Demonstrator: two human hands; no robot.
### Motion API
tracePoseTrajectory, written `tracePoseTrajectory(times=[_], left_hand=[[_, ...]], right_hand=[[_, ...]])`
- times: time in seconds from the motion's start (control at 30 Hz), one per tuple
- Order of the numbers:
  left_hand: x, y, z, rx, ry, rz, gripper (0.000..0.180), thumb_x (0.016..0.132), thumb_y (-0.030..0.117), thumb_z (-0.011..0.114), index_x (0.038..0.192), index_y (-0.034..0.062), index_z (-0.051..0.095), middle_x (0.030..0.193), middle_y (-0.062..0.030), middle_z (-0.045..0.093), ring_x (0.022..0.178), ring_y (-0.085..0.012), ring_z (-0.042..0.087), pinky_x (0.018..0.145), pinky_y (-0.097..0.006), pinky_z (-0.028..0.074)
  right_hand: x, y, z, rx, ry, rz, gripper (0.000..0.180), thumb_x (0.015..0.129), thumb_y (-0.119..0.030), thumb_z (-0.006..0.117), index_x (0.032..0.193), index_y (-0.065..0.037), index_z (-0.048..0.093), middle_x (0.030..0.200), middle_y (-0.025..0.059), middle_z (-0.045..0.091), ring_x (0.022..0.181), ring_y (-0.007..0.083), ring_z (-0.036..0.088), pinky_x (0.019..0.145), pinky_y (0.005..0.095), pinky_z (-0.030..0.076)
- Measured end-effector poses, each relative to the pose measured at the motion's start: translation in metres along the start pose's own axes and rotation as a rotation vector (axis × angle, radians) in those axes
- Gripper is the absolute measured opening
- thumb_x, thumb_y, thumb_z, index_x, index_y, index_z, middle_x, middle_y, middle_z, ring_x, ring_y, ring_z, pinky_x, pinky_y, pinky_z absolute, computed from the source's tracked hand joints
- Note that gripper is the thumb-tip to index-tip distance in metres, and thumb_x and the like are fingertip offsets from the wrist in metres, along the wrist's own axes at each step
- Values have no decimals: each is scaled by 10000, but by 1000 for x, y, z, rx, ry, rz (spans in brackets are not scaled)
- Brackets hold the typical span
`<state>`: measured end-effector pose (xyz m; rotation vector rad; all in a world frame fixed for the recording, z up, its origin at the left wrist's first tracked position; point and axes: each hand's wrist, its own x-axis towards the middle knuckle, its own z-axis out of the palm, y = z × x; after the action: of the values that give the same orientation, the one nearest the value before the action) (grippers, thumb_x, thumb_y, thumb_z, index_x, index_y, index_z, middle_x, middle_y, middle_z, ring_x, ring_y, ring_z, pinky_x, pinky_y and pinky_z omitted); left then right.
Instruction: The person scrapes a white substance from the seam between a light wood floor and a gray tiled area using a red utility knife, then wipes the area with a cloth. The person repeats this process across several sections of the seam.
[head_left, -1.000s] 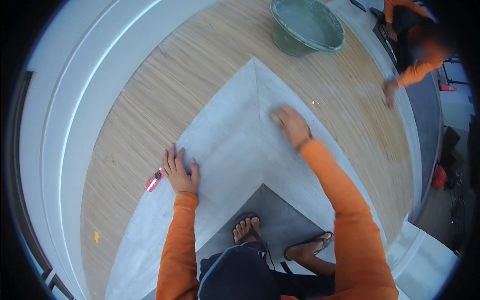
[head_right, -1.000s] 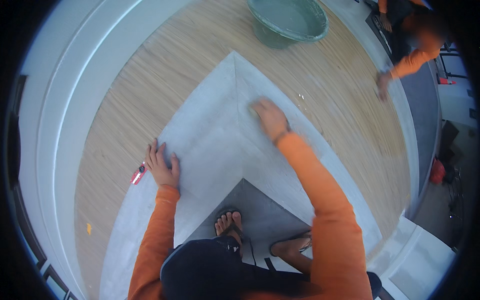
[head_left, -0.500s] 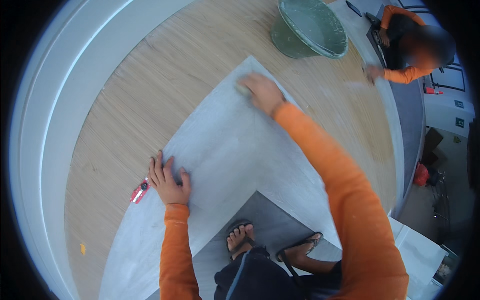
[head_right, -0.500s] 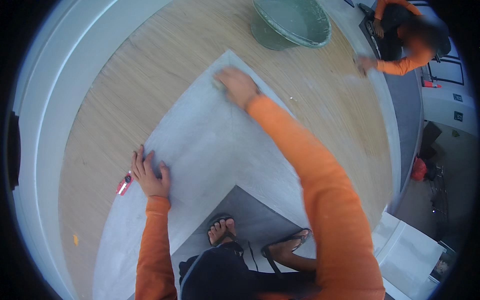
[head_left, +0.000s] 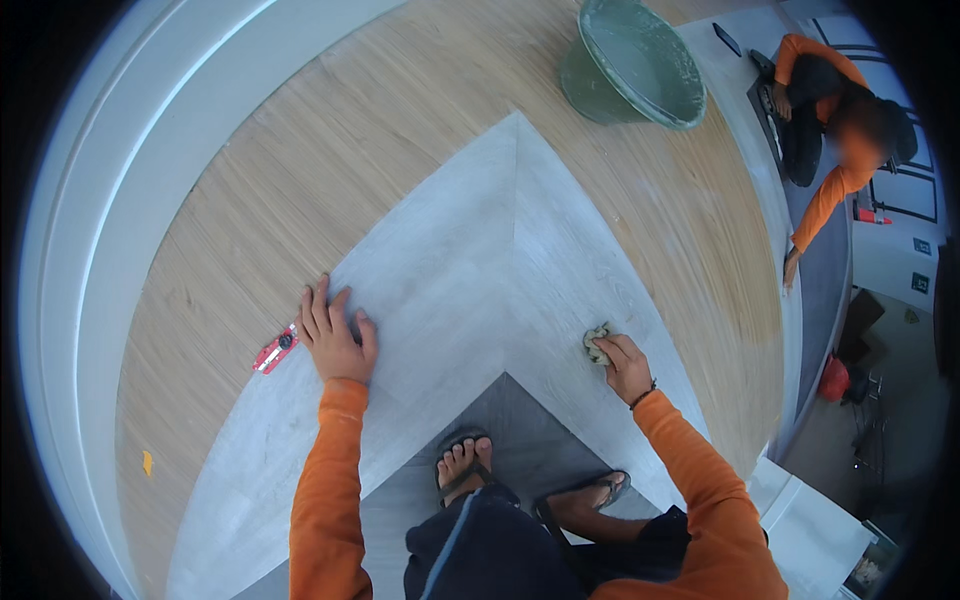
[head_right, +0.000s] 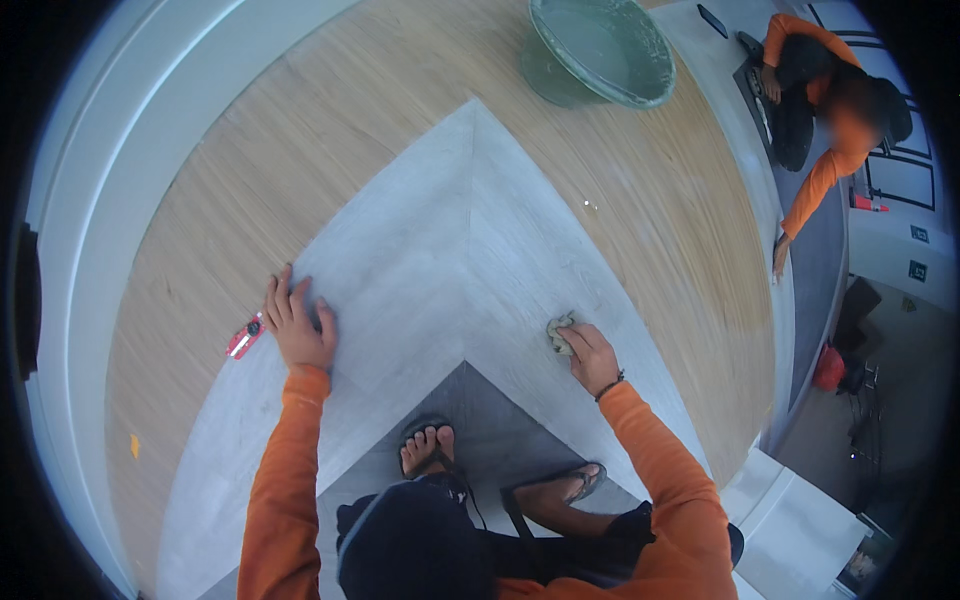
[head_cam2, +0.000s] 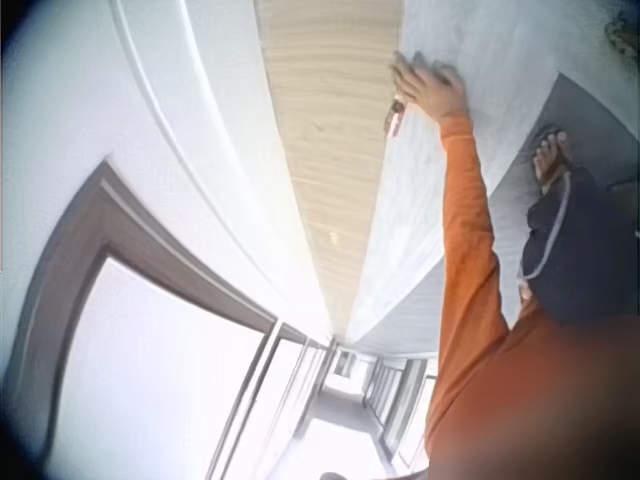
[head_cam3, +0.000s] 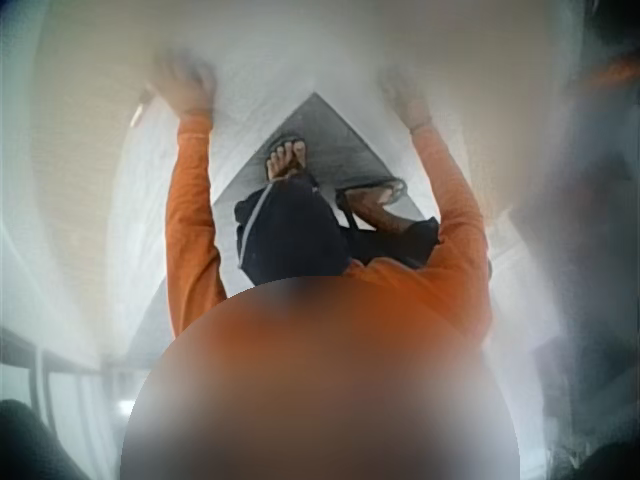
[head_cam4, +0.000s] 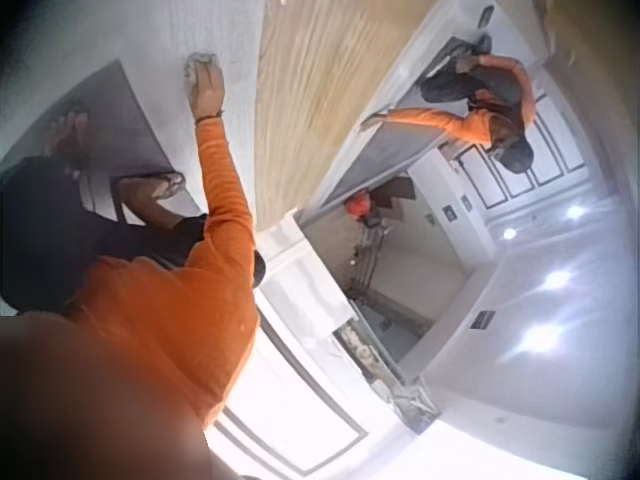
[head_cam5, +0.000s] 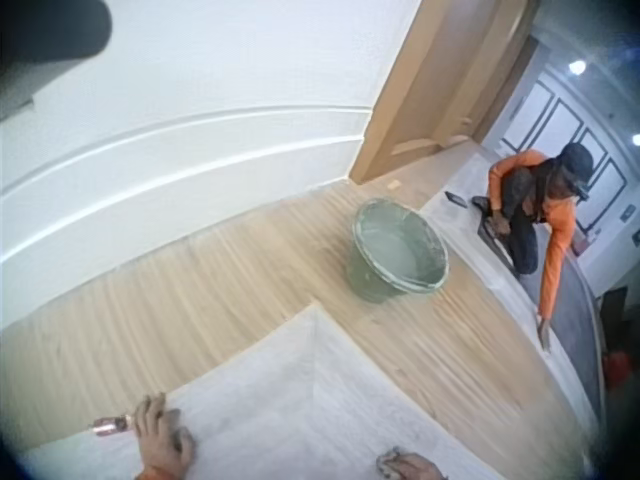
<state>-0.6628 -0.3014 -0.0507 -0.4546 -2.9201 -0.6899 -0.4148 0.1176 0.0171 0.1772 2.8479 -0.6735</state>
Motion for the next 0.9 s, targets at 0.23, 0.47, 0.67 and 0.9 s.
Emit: tracePoseTrajectory(times=[0.23,0.47,0.67,0.9], left_hand=[[1,-3,-2,-17,-47,-29,363,914,211,636,1261,108,620,1553,-130,493,1466,-400,388,1207,-573,234],[1,-5,-5,-60,-28,-29,352,908,215,652,1244,111,641,1551,-112,499,1465,-396,390,1207,-569,240],[0,-2,-4,-44,-11,-19,348,913,215,646,1245,110,638,1554,-110,496,1468,-397,385,1208,-566,244],[0,-1,-1,-11,15,10,349,918,207,636,1248,93,621,1552,-122,495,1469,-392,389,1214,-565,240]], right_hand=[[260,-24,-6,-99,249,-218,557,748,110,615,1239,-135,714,1251,138,697,1203,352,633,1050,440,510],[424,-43,-16,-177,527,-68,334,779,73,634,1037,-106,747,1096,137,687,1062,377,635,915,460,513],[237,-74,19,-134,280,-69,500,709,41,647,1191,-89,677,1205,145,649,1152,375,586,988,493,436],[51,-99,63,-75,125,-114,486,725,23,641,1184,-130,685,1158,60,666,1135,279,600,1011,508,389]])
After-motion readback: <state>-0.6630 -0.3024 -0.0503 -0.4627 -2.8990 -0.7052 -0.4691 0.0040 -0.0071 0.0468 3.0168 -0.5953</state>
